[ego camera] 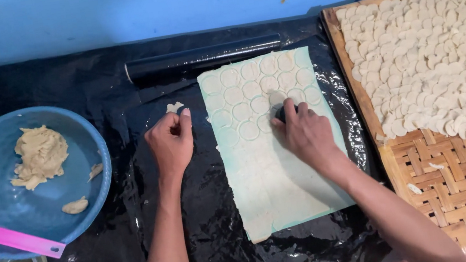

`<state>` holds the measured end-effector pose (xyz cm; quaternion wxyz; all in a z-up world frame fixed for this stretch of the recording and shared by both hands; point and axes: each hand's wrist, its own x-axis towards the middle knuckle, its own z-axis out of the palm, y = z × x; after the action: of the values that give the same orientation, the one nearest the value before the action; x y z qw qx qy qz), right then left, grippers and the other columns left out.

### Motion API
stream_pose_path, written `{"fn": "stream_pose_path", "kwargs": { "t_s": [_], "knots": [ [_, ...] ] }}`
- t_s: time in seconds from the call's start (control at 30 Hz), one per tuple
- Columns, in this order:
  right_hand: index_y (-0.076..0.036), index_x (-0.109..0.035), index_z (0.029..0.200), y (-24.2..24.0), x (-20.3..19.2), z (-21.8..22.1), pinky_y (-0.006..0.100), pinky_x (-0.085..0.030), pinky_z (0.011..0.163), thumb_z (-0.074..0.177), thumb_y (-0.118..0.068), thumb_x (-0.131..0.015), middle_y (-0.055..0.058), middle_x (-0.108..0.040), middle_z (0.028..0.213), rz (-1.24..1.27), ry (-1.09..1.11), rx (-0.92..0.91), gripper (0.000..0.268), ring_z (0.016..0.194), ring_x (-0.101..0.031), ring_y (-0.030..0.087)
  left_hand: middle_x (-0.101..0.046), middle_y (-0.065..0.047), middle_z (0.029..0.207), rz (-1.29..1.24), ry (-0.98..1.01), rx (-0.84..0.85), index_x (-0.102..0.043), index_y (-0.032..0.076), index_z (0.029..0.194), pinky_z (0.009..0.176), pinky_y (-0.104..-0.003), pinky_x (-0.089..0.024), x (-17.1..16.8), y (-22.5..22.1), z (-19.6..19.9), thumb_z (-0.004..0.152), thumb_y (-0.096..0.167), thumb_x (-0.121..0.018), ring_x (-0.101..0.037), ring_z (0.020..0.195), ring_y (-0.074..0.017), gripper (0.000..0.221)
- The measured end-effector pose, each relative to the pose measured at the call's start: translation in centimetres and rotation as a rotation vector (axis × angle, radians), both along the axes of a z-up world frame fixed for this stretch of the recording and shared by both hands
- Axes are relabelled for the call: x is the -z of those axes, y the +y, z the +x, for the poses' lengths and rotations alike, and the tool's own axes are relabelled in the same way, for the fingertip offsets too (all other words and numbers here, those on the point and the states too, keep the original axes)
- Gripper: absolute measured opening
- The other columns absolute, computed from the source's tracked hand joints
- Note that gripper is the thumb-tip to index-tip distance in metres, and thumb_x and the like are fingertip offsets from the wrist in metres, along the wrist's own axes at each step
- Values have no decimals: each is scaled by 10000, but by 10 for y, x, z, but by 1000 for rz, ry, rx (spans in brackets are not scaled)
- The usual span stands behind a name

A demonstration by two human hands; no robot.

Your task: Stamping out circles from a sheet of dough and transferring them to a woven tray using a spatula.

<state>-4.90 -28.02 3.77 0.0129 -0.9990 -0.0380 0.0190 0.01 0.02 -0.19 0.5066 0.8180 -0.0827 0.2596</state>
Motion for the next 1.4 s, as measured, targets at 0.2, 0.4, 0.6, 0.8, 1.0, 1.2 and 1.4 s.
{"fn": "stream_pose_path", "kwargs": {
  "t_s": [0.2, 0.4, 0.6, 0.8, 1.0, 1.2, 1.4],
  "knots": [
    [-23, -429, 1211, -14, -33, -2, 525, -557, 637, 1083, -455, -406, 242, -676, 840, 353, 281, 110, 451, 702, -712, 436, -549, -86, 578, -25, 56, -10, -524, -1, 678, 515, -340, -388, -2, 0, -1, 972, 147, -735, -538, 477, -203, 390],
    [-13, -459, 1273, -42, -18, -24, 560, -543, 678, 1024, -435, -527, 275, -646, 1089, 240, -60, 137, 494, 863, -678, 483, -541, -85, 574, -35, 38, -2, -518, -2, 674, 508, -341, -375, -2, -1, 0, 974, 136, -731, -521, 477, -188, 392],
    [-36, -475, 1327, -33, -26, -18, 522, -559, 694, 999, -448, -548, 234, -644, 1081, 170, -4, 84, 531, 935, -691, 420, -525, -74, 575, -40, 5, 8, -521, -4, 682, 508, -342, -365, -1, 0, 0, 980, 130, -726, -507, 479, -175, 386],
    [-10, -485, 1116, -23, -14, -7, 513, -551, 594, 1068, -501, -474, 214, -663, 904, 57, 49, 133, 493, 713, -704, 419, -525, -74, 577, -30, 30, 29, -519, -3, 682, 510, -341, -358, 1, 1, 0, 996, 132, -721, -498, 483, -168, 397],
    [-13, -470, 1079, -39, -11, -3, 479, -541, 476, 1053, -449, -458, 224, -646, 829, 72, -27, -65, 438, 595, -686, 406, -525, -78, 579, -50, 47, -6, -522, -10, 685, 506, -338, -365, -1, -2, 2, 981, 134, -731, -495, 480, -175, 390],
    [-4, -462, 1097, -28, -10, -4, 472, -535, 452, 1064, -487, -458, 228, -639, 821, 19, -18, 80, 485, 573, -688, 383, -516, -90, 588, -34, 12, 11, -514, -14, 695, 521, -338, -370, -3, -1, 0, 984, 119, -730, -495, 490, -183, 384],
    [-1, -461, 1116, -34, -8, -5, 489, -523, 446, 1060, -486, -463, 211, -635, 775, 20, -26, 9, 488, 560, -680, 393, -506, -98, 582, -6, 9, 0, -519, -12, 689, 520, -345, -367, 1, 0, 1, 978, 121, -735, -490, 489, -199, 385]
  ]
}}
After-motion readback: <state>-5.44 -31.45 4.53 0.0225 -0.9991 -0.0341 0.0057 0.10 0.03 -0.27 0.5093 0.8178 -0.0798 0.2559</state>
